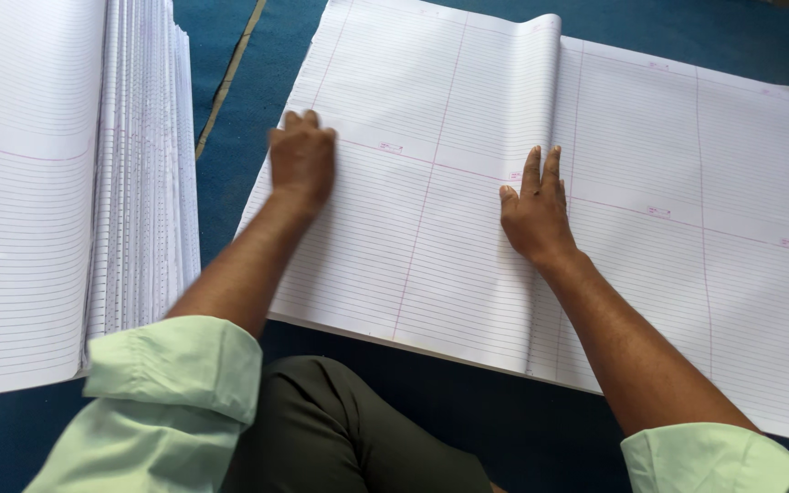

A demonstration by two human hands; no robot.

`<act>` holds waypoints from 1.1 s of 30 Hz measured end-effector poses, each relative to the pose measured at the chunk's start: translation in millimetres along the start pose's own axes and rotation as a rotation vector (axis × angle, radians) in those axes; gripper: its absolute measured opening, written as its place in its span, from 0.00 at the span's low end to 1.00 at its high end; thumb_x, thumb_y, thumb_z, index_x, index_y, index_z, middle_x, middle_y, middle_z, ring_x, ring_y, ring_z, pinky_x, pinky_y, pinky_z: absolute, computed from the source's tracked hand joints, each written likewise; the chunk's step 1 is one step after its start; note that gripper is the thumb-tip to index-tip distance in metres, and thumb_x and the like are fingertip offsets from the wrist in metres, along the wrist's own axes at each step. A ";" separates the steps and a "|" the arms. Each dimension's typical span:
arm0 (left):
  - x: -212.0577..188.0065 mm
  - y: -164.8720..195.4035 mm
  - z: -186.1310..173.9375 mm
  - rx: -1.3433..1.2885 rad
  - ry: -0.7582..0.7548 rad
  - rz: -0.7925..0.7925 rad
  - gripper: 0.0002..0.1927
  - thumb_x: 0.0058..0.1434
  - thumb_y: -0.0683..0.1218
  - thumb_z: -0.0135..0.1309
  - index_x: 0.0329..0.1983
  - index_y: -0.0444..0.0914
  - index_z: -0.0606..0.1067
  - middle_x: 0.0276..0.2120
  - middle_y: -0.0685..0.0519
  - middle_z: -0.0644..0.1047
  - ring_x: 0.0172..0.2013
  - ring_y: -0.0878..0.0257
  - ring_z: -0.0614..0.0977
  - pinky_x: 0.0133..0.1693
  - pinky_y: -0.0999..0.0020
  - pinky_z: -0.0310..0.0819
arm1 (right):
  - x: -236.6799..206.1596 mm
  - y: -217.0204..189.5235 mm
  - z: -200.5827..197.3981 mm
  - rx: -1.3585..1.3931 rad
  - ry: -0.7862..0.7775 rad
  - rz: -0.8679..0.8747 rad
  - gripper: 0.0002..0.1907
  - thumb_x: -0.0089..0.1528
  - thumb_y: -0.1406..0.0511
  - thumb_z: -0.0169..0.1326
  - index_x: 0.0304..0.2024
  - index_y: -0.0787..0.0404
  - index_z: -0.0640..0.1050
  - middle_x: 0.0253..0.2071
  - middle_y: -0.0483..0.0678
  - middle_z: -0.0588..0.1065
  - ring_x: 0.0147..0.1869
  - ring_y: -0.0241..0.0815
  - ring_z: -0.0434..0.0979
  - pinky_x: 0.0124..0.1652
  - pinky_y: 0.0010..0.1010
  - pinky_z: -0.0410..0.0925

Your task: The person folds a large sheet of lined paper in half and uses a wooden block to press the crease flat. They repeat this process for multiple sheets, stacking the folded papers to the side.

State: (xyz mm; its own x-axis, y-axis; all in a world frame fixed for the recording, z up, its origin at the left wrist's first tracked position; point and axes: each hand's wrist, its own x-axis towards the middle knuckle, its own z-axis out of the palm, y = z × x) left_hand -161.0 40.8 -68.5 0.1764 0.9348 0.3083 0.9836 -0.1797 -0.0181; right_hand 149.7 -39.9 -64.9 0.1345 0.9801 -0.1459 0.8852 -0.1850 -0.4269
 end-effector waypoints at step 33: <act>14.8 181.0 -40.0 -0.276 -0.561 0.186 0.20 0.59 0.55 0.63 0.53 0.46 0.78 0.63 0.40 0.63 0.65 0.44 0.63 0.50 0.45 0.81 | 3.9 7.9 1.1 -0.256 -0.111 -0.077 0.45 0.66 0.39 0.22 0.75 0.57 0.35 0.79 0.51 0.26 0.81 0.45 0.18 0.69 0.58 0.18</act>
State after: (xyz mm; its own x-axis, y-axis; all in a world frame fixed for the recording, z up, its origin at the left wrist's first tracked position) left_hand 18.1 9.9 -29.2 0.4100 0.8850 -0.2207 0.9016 -0.3566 0.2450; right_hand 156.7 -37.6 -69.9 0.0260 0.9741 -0.2245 0.9764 -0.0728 -0.2031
